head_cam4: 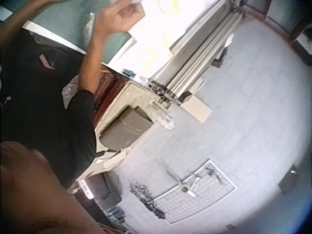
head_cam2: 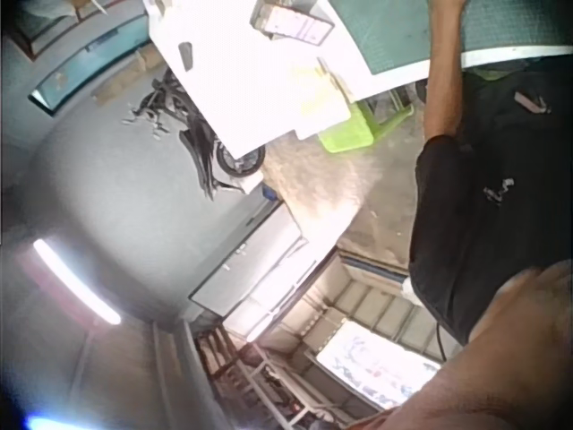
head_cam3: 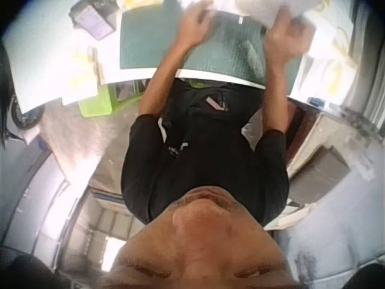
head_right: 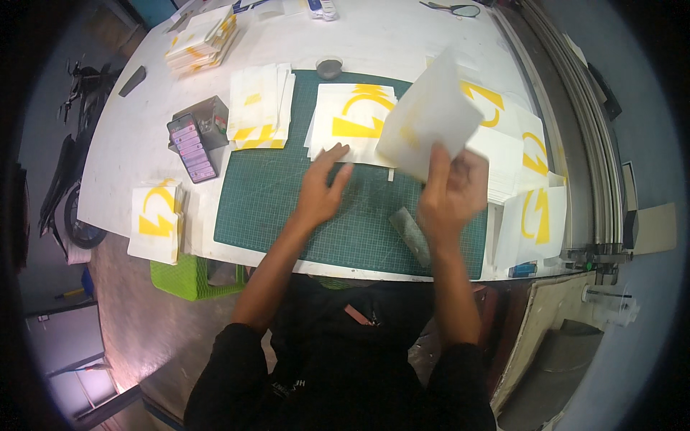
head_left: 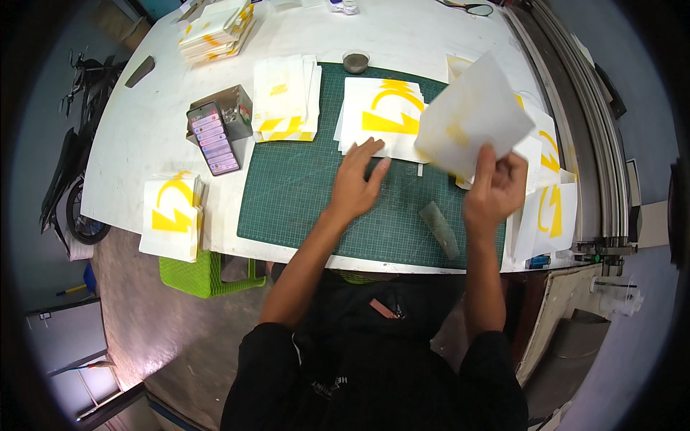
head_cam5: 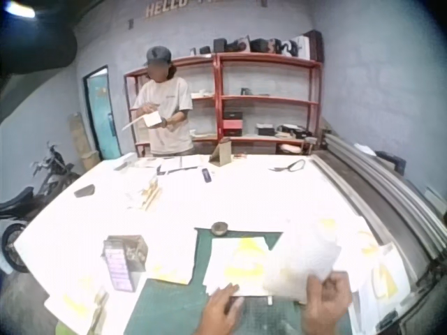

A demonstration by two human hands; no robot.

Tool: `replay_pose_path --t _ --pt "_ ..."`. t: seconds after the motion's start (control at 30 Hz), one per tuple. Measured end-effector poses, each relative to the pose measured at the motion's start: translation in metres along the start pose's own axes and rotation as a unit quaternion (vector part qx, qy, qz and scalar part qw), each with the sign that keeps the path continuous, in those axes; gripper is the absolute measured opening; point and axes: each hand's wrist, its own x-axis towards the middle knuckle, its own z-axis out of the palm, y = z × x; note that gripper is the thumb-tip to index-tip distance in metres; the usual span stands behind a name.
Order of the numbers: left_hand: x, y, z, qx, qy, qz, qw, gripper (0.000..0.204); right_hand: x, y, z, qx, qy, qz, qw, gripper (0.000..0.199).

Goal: The person repeatedly folds white paper sheets with yellow printed logos on a green cutting mat. They smooth each fold with both hands, stack the folded sheets, and occasionally lift a sheet to check alignment before continuing the folding sequence.

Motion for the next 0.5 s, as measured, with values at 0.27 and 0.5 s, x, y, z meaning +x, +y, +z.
replay_pose_path --t 0.27,0.5 --pt "-0.061 0.026 -0.044 -0.528 -0.060 -0.264 0.805 0.058 -0.060 0.026 -0.021 0.142 -0.113 0.314 0.932 0.013" --pt "-0.093 0.029 -0.061 -0.368 0.040 -0.287 0.883 0.038 -0.101 0.033 -0.025 0.224 -0.265 0.465 0.815 0.055"
